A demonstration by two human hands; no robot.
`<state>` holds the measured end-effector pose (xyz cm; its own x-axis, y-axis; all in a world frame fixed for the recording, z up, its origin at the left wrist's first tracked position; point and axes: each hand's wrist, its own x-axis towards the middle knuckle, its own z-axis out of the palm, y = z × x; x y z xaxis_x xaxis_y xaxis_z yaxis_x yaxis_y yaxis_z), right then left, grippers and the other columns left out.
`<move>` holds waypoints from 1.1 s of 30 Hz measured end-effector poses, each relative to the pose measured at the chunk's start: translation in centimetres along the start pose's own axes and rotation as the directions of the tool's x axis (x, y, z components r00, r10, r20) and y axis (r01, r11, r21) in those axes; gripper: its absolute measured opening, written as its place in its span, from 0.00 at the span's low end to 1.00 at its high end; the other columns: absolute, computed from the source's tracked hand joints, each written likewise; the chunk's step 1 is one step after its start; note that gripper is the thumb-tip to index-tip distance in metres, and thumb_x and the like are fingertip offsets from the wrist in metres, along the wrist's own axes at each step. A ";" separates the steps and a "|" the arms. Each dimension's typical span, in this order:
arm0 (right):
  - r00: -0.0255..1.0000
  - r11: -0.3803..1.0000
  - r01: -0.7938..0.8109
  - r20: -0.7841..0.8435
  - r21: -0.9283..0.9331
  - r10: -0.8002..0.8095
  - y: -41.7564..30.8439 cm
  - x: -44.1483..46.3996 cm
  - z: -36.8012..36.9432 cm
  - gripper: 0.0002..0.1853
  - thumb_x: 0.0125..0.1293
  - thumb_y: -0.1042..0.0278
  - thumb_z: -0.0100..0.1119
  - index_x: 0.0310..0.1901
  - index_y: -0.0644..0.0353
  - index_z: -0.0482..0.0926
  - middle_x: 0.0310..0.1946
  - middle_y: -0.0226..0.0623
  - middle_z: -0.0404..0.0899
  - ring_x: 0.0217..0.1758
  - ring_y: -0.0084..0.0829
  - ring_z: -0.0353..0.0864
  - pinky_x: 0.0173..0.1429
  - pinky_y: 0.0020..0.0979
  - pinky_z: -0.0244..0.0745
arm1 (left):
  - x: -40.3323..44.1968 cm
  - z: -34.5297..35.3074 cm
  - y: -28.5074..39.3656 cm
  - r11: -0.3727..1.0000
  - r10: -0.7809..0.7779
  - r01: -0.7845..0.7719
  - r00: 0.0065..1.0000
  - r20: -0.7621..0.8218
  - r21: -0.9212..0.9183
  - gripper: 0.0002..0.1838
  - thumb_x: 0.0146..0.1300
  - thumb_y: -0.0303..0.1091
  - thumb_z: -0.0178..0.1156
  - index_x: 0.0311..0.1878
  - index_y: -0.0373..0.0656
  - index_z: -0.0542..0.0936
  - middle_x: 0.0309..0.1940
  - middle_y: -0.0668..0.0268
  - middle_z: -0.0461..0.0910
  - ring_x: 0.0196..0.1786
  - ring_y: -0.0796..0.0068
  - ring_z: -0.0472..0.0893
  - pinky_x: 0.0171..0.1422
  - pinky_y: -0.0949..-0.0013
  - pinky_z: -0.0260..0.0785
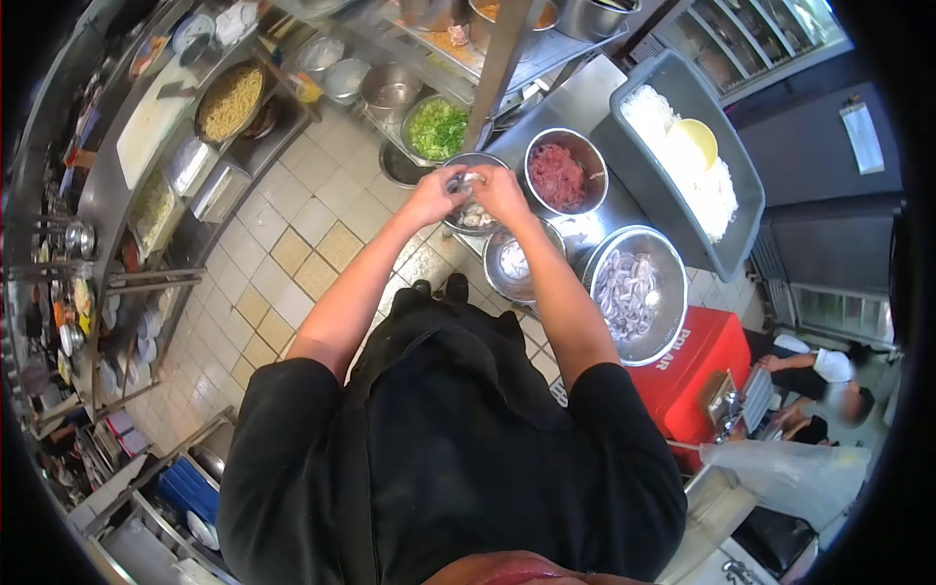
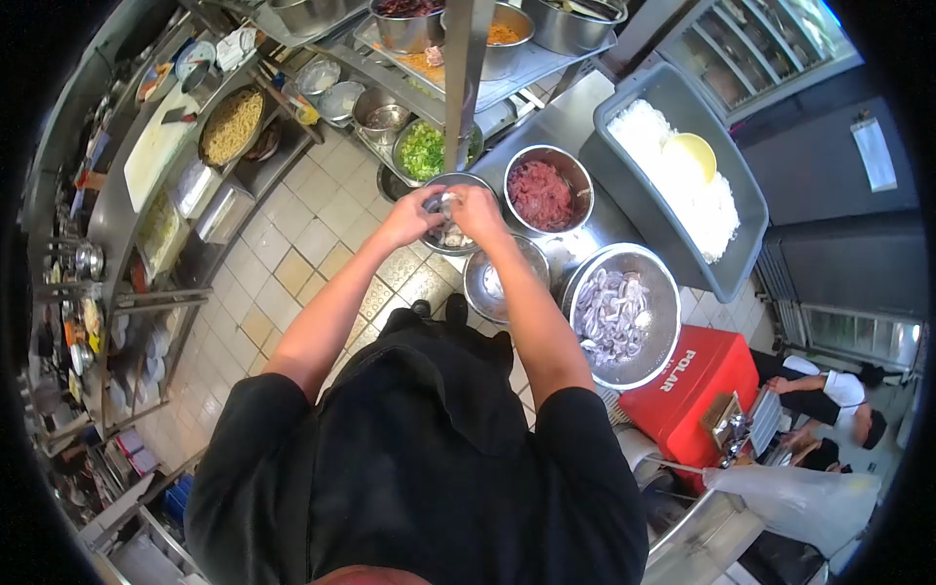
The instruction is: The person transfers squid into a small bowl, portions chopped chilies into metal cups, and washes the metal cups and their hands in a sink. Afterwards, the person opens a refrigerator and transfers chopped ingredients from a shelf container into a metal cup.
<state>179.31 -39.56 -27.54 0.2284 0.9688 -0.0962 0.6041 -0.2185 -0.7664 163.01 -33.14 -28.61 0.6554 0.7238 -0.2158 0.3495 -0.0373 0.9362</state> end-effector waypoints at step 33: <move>0.991 0.965 0.082 -0.080 -0.248 -0.105 -6.0 -3.6 -7.9 0.15 0.63 0.63 0.47 0.30 0.64 0.79 0.32 0.58 0.79 0.37 0.57 0.80 0.46 0.50 0.73 | 3.9 -4.4 3.1 0.764 0.273 -0.282 0.956 0.106 0.580 0.18 0.59 0.42 0.47 0.30 0.36 0.78 0.29 0.44 0.78 0.35 0.43 0.79 0.43 0.49 0.70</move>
<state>180.91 -42.66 -17.52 0.2245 0.9738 0.0360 0.7910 -0.1605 -0.5903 163.70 -27.36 -25.31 0.7929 0.6090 0.0198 0.4705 -0.6326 0.6152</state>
